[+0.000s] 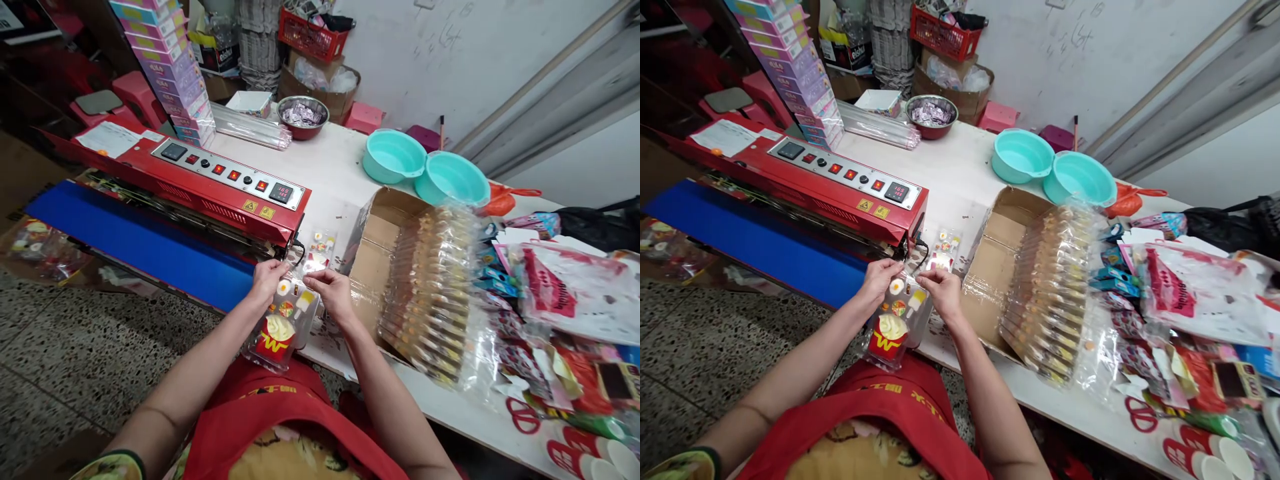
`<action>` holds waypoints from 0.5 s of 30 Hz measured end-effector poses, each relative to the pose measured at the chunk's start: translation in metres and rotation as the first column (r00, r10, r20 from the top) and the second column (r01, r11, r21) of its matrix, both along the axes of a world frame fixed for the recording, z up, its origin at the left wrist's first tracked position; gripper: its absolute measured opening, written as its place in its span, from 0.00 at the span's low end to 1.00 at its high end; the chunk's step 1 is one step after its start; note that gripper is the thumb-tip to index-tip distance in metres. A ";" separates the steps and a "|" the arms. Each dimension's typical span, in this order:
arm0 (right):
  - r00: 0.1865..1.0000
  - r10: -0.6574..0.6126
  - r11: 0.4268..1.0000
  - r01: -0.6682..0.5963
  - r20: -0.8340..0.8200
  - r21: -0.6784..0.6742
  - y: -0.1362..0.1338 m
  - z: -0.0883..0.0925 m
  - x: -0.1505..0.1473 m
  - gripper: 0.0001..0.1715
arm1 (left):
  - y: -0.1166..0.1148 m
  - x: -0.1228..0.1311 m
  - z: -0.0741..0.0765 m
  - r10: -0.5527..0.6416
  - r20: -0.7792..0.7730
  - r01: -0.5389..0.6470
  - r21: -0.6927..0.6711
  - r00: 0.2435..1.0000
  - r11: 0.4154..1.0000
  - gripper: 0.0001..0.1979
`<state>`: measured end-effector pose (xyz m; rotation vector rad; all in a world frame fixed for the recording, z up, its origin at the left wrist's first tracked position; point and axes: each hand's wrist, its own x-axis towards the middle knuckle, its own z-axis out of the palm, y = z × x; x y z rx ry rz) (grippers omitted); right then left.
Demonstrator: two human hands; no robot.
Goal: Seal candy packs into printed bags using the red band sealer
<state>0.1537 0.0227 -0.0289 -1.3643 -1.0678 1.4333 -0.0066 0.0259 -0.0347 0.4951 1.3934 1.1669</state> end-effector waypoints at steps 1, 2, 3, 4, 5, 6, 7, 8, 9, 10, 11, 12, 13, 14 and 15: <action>1.000 -0.021 1.000 0.021 -0.023 -0.004 0.003 -0.004 -0.003 0.23 | 0.002 -0.002 -0.002 0.017 0.013 -0.017 -0.017 1.000 1.000 0.16; 0.998 -0.039 0.999 0.038 -0.051 -0.011 0.006 -0.008 -0.005 0.24 | 0.003 -0.006 -0.004 0.021 0.037 -0.019 -0.050 0.999 0.999 0.16; 0.996 -0.054 0.998 0.052 -0.077 -0.020 0.011 -0.013 -0.008 0.25 | 0.004 -0.012 -0.005 0.013 0.064 -0.007 -0.093 0.998 0.996 0.16; 0.993 -0.064 0.998 0.062 -0.096 -0.030 0.016 -0.017 -0.012 0.26 | 0.004 -0.019 -0.006 -0.006 0.088 0.019 -0.138 0.996 0.990 0.16; 0.992 -0.069 0.997 0.066 -0.107 -0.039 0.023 -0.022 -0.015 0.27 | 0.005 -0.026 -0.008 -0.031 0.104 0.048 -0.175 0.994 0.983 0.17; 0.991 -0.073 0.997 0.068 -0.114 -0.048 0.029 -0.026 -0.019 0.27 | 0.004 -0.034 -0.010 -0.049 0.110 0.071 -0.200 0.993 0.977 0.18; 0.990 -0.076 0.996 0.069 -0.120 -0.060 0.036 -0.031 -0.024 0.28 | 0.005 -0.041 -0.013 -0.055 0.110 0.077 -0.210 0.992 0.975 0.19; 0.989 -0.077 0.995 0.068 -0.127 -0.073 0.043 -0.035 -0.030 0.29 | 0.005 -0.047 -0.015 -0.043 0.104 0.064 -0.207 0.994 0.976 0.19; 0.988 -0.077 0.994 0.066 -0.135 -0.085 0.049 -0.039 -0.037 0.30 | 0.006 -0.053 -0.017 -0.019 0.094 0.037 -0.197 0.995 0.980 0.18; 0.986 -0.080 0.993 0.067 -0.144 -0.094 0.055 -0.042 -0.044 0.30 | 0.008 -0.057 -0.019 0.011 0.081 0.004 -0.185 0.997 0.983 0.18; 0.985 -0.088 0.992 0.074 -0.151 -0.099 0.059 -0.044 -0.052 0.31 | 0.010 -0.062 -0.020 0.045 0.064 -0.033 -0.170 0.997 0.985 0.17; 0.982 -0.102 0.991 0.086 -0.160 -0.100 0.061 -0.046 -0.059 0.32 | 0.013 -0.067 -0.019 0.078 0.042 -0.070 -0.153 0.996 0.986 0.16; 0.978 -0.126 0.989 0.112 -0.168 -0.093 0.061 -0.047 -0.064 0.33 | 0.015 -0.071 -0.018 0.109 0.017 -0.106 -0.135 0.994 0.985 0.16; 0.972 -0.161 0.986 0.151 -0.168 -0.075 0.058 -0.046 -0.068 0.33 | 0.017 -0.077 -0.014 0.140 -0.010 -0.140 -0.117 0.990 0.983 0.16; 0.967 -0.201 0.980 0.198 -0.158 -0.039 0.052 -0.044 -0.068 0.33 | 0.018 -0.082 -0.010 0.172 -0.035 -0.174 -0.097 0.985 0.980 0.15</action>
